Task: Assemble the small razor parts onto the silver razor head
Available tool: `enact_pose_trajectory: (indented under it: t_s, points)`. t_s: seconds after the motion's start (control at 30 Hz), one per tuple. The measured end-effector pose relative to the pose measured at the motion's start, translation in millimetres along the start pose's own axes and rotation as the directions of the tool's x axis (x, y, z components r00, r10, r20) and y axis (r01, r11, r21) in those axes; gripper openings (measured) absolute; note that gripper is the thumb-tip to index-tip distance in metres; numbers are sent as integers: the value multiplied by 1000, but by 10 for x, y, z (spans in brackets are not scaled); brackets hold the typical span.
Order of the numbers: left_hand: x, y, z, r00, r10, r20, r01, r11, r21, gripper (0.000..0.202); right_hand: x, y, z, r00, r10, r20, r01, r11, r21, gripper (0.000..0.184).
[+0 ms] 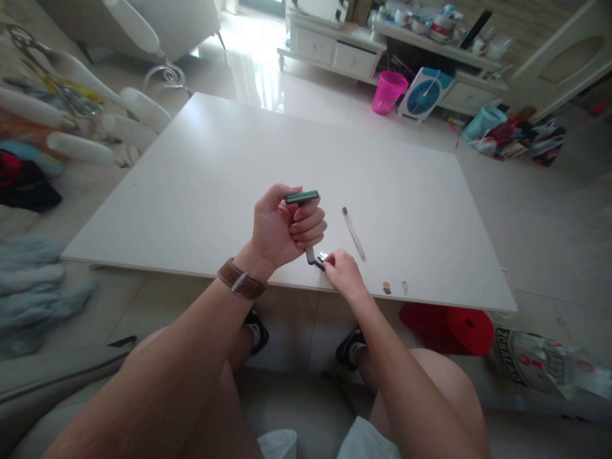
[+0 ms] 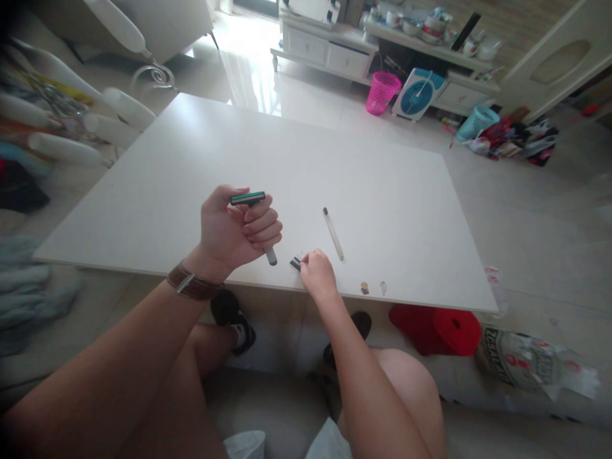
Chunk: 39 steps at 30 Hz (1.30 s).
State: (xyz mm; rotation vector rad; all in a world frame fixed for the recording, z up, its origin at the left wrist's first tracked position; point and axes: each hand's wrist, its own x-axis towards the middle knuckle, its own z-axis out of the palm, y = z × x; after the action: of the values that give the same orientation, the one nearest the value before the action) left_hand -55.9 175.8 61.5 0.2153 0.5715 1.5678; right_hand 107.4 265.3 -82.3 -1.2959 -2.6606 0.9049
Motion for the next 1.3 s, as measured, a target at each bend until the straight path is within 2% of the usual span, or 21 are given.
enact_pose_trajectory:
  t_s: [0.2,0.37,0.53,0.67,0.87,0.93,1.0,1.1,1.13,1.2,1.27,1.3]
  points:
    - [-7,11,8,1000,-7,-23,6,999,-36,58,20,62,22,999,50,-18,-49,997,66,14]
    - [-6,13,-16,1000,1,3,-1,1000,-13,56,14,65,23,999,25,-40,-22,997,72,13]
    - [8,-15,-52,994,31,102,-43,992,116,47,-7,16,18,998,-35,-47,38,997,60,14]
    - [13,-40,-48,989,54,140,-79,980,183,41,-27,-14,15,996,-67,-61,71,995,72,14]
    - [38,-93,-62,974,66,215,-135,935,328,36,-37,2,31,994,-45,-103,64,979,191,15]
    - [66,-147,-97,972,117,204,-201,867,456,37,-32,2,28,992,-15,-129,48,964,262,14]
    - [90,-212,-137,964,216,155,-265,757,597,33,-21,-17,4,988,25,-155,31,936,351,11]
    - [89,-273,-160,935,346,83,-285,590,756,18,-2,-85,-105,981,75,-177,29,852,522,12]
    - [78,-275,-152,931,351,101,-281,512,812,17,1,-116,-163,980,81,-183,43,808,588,16]
    - [51,-258,-116,950,242,199,-265,284,922,19,-3,-182,-303,977,81,-198,85,701,708,25]
    - [32,-235,-77,949,188,254,-273,84,958,24,-21,-242,-451,971,91,-221,125,596,793,28]
    - [30,-229,-63,945,180,274,-281,12,960,24,-33,-268,-518,969,97,-226,137,551,823,30]
